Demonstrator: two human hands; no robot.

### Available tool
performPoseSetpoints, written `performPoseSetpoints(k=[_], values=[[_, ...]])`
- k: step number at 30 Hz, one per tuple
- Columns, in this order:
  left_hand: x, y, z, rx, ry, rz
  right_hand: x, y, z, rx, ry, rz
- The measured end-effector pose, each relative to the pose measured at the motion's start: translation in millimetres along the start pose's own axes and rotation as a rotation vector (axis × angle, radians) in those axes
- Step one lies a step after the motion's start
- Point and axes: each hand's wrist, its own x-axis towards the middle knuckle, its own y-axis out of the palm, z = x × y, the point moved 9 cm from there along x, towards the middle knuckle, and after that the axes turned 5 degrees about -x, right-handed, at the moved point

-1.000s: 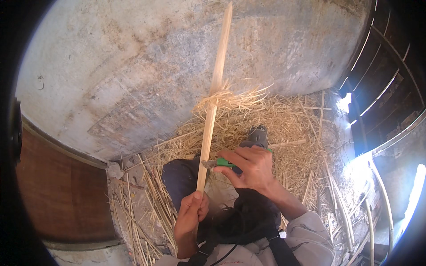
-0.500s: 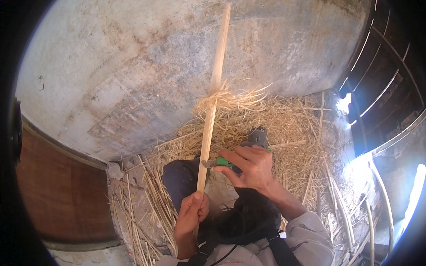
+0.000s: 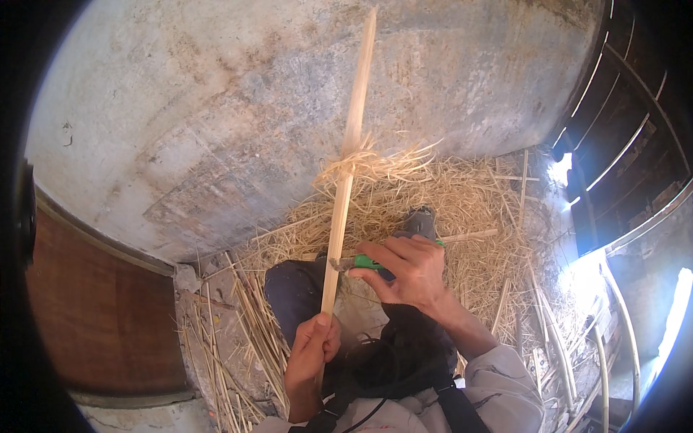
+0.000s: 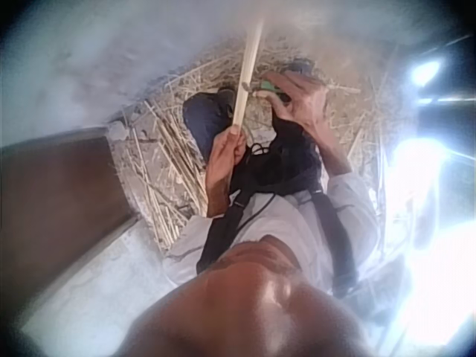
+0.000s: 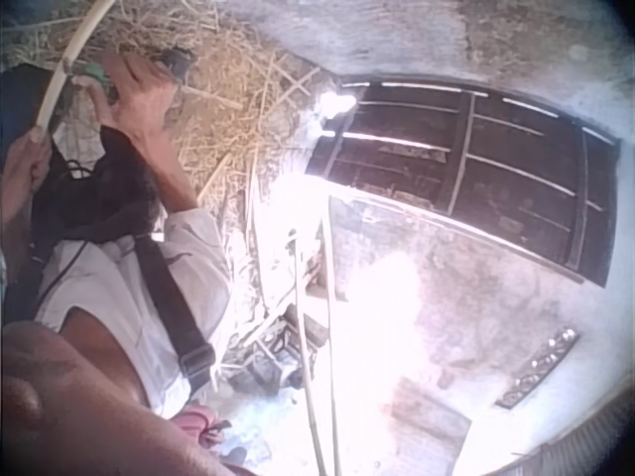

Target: The person whittles a long wooden stick using a small green utility knife while sitting on a floor covered in straw.

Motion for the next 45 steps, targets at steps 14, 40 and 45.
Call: performPoseSetpoints(k=[14, 40, 45], values=[[-4, 0, 1, -0.002, -0.007, -0.011, 1, 3, -3, 0.007, 0.027, 0.030], [-14, -10, 36, -0.035, -0.123, 0.006, -15, 38, -84, 0.679, 0.590, 0.240], [-4, -15, 26, -0.029, -0.102, -0.025, -30, 49, -61, 0.831, 0.520, 0.270]])
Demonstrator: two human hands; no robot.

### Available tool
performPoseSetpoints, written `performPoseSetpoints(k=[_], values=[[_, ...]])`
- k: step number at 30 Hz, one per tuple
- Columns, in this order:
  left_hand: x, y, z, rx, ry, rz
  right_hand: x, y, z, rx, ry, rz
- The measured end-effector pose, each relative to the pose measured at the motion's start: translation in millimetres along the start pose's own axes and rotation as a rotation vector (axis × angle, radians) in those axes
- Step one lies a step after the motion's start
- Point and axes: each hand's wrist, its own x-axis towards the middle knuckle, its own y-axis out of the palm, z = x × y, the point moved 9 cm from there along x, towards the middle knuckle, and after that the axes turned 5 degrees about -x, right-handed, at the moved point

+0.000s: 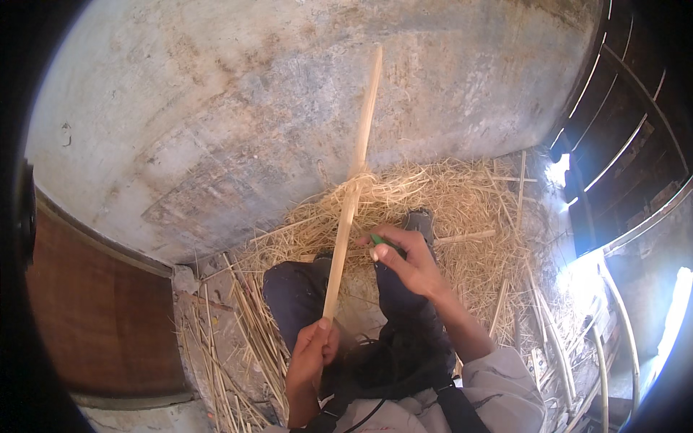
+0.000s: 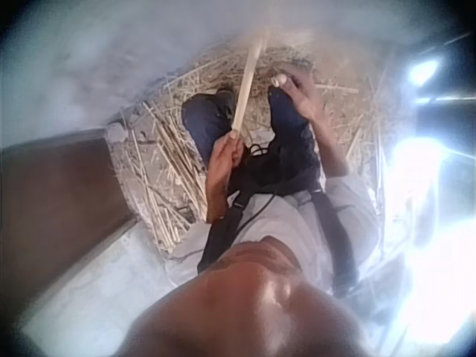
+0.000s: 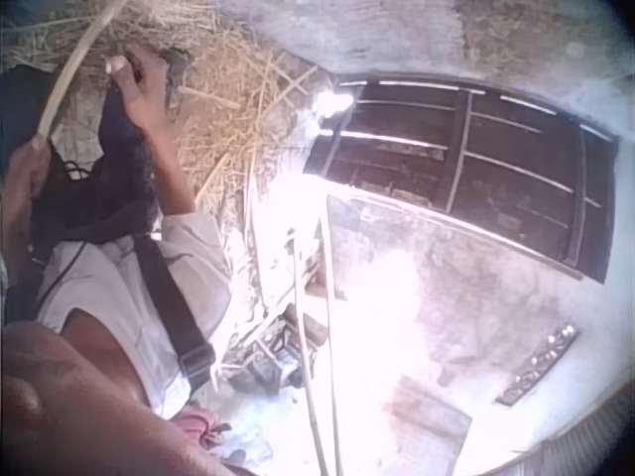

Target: The person whittles a long wooden stick using a small green utility knife while sitting on a floor covered in straw.

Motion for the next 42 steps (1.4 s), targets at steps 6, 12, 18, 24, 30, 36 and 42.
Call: performPoseSetpoints(k=[6, 12, 18, 24, 30, 36, 42], values=[[9, -6, -12, 0.050, 0.114, -0.028, -5, -4, 14, -0.417, -0.039, -0.189], [11, -6, -19, 0.022, 0.080, -0.057, -2, -15, 8, -0.568, -0.061, -0.250], [15, -6, -20, 0.042, 0.106, -0.050, -3, -10, 12, -0.349, -0.148, -0.204], [13, 0, -13, 0.035, 0.064, -0.017, 9, -17, 22, -0.465, -0.139, -0.271], [11, 5, -12, 0.033, 0.039, 0.023, 12, -34, 29, -0.349, -0.198, -0.427], [8, 5, -11, 0.026, 0.046, 0.044, 13, -45, 27, -0.279, -0.182, -0.476], [7, 1, -10, 0.005, 0.011, 0.014, 7, -64, 26, -0.222, -0.140, -0.581]])
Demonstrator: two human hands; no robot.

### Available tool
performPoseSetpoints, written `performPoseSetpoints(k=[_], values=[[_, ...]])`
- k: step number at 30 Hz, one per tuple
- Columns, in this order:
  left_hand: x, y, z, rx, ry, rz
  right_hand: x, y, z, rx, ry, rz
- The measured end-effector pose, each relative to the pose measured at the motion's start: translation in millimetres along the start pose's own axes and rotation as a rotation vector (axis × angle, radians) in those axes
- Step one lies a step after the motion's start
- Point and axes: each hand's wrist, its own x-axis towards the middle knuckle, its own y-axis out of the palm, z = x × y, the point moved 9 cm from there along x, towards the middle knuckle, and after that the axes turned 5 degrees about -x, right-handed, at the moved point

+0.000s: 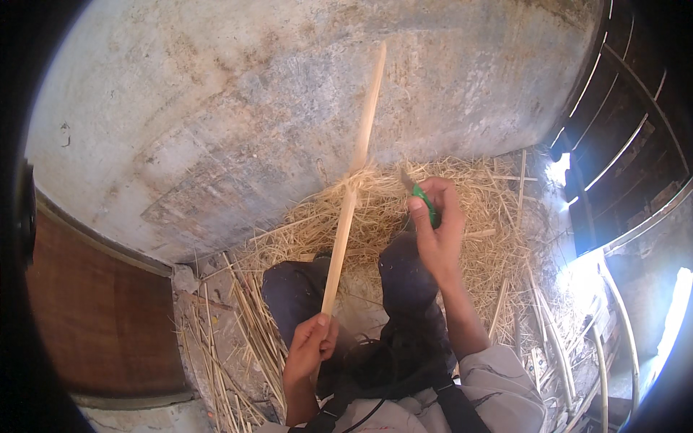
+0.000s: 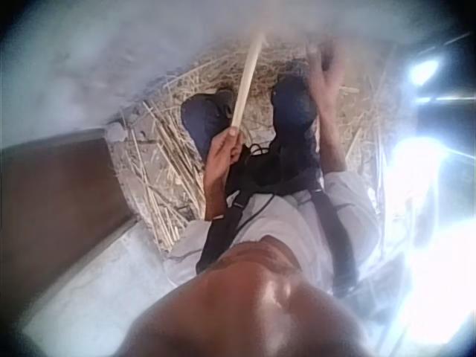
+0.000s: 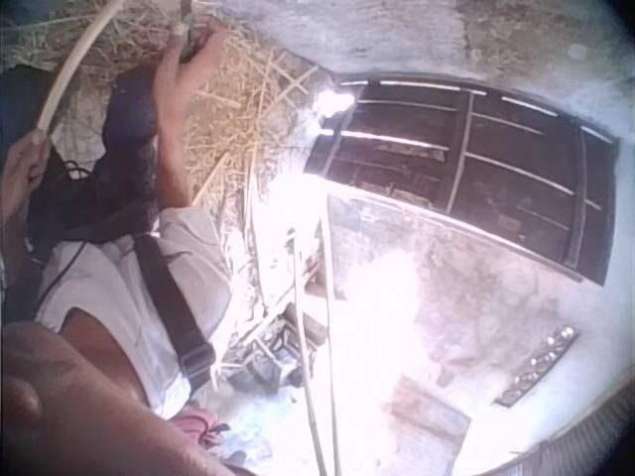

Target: The person whittles a long wooden stick using a small green utility knife while sitting on a floor covered in straw.

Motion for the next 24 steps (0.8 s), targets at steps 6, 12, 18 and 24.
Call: performPoseSetpoints(k=[6, 12, 18, 24], values=[[2, -8, 0, -0.006, -0.011, -0.054, -12, -16, 6, 0.037, -0.145, -0.012], [4, -3, -6, -0.006, 0.026, -0.032, -53, 41, 38, -0.129, -0.390, 0.447], [5, 8, -17, -0.002, 0.073, 0.012, -74, 59, 34, -0.135, -0.362, 0.555], [8, 13, -25, 0.024, 0.127, -0.004, -80, 66, 36, -0.251, -0.441, 0.570]])
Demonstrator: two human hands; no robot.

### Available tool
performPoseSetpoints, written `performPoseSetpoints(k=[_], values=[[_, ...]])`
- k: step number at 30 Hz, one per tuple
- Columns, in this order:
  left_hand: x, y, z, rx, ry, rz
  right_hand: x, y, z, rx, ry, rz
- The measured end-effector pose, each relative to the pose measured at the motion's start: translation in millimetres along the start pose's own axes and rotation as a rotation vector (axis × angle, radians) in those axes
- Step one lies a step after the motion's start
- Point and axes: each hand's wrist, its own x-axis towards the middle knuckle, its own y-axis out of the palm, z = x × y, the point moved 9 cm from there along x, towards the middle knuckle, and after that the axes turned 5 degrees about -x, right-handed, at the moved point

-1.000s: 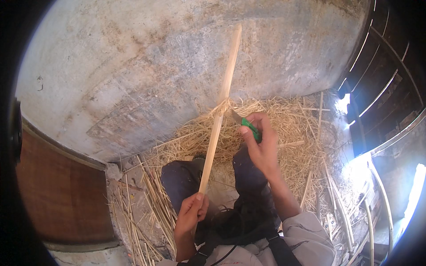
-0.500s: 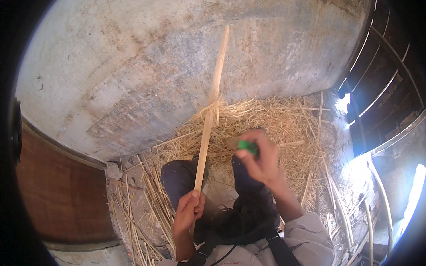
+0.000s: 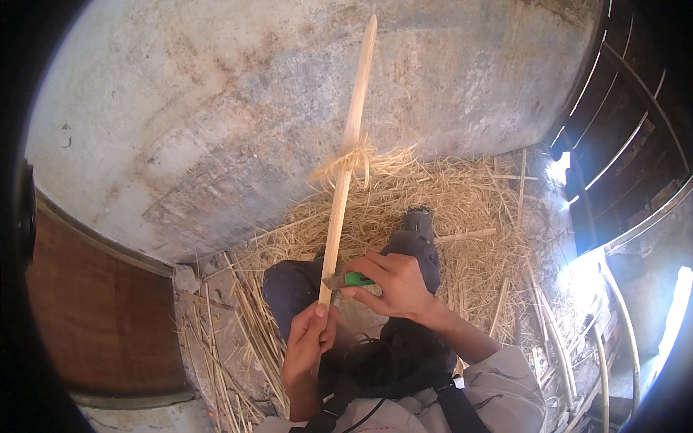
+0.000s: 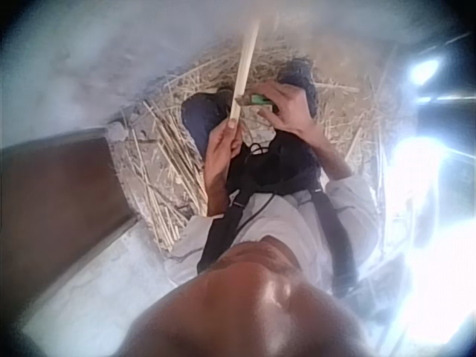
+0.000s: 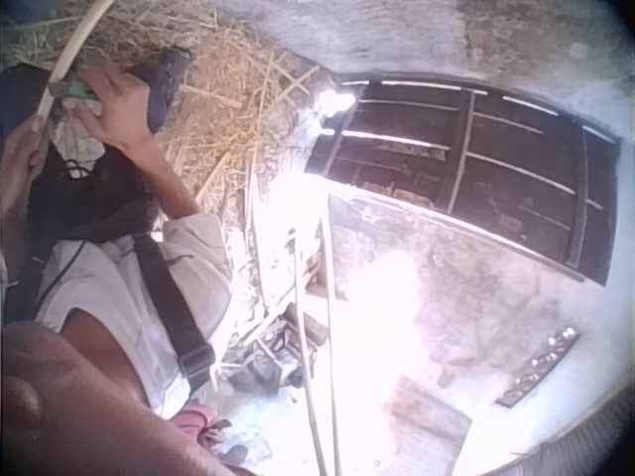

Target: The person whittles a long wooden stick using a small green utility knife while sitting on a floor covered in straw.

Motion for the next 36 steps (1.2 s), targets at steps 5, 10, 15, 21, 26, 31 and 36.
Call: performPoseSetpoints(k=[5, 10, 15, 21, 26, 31, 36], values=[[1, 4, -4, 0.006, 0.015, 0.006, -2, -4, 7, -0.109, -0.037, -0.019], [0, 2, 0, -0.018, -0.013, 0.003, 1, -12, 15, -0.148, -0.049, -0.051], [-2, 0, 3, -0.030, -0.037, -0.015, 5, -19, 20, -0.195, -0.055, -0.064], [-4, 3, -1, -0.013, -0.045, -0.042, 6, -22, 22, -0.227, -0.046, -0.090], [-6, 2, 10, 0.010, -0.058, 0.016, 10, -38, 4, -0.175, 0.048, -0.176], [-11, -1, 16, -0.043, -0.078, 0.017, 17, -46, -8, -0.115, 0.090, -0.187], [-5, -4, 11, -0.015, -0.048, -0.008, 7, -27, 10, -0.148, -0.027, -0.058]])
